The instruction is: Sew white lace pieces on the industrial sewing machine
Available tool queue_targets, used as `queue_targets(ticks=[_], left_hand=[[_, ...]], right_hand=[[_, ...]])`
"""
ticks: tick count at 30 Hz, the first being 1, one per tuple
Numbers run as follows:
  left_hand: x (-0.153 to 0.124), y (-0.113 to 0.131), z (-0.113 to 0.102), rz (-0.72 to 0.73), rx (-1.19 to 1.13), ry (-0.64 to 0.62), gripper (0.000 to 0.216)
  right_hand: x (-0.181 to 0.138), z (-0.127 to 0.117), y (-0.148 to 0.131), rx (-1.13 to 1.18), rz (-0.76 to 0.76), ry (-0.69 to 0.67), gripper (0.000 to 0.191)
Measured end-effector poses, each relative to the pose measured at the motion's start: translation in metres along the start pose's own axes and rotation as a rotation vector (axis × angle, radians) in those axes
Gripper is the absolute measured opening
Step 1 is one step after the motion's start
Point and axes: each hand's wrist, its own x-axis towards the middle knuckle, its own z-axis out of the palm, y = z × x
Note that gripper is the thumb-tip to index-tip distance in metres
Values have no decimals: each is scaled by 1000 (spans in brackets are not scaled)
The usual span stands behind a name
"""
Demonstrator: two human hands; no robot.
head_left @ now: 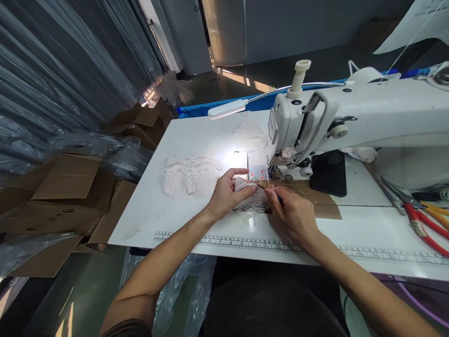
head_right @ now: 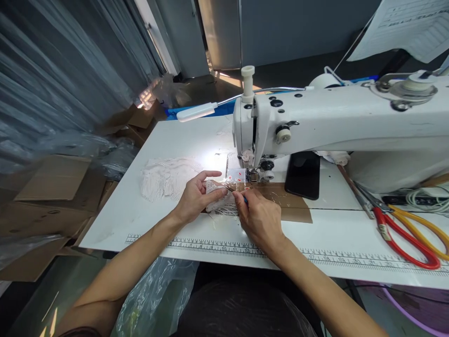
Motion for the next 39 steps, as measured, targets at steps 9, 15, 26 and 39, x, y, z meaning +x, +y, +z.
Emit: queue_targets(ticks=[9,15,26,39], left_hand=[[-1,-1,3,-29,-79,22,56],[0,-3,4,-11,-86,16,54],[-1,-8,7,-5,-27,61,52],[1,-8,3,-1,107,17,51]], right_hand=[[-2,5,-7,-62,15,13,59],[-3,7,-6,-22,38,18,59],[-3,6,-8,85,115,1,54],[-2,-2,0,137,205,88,54]])
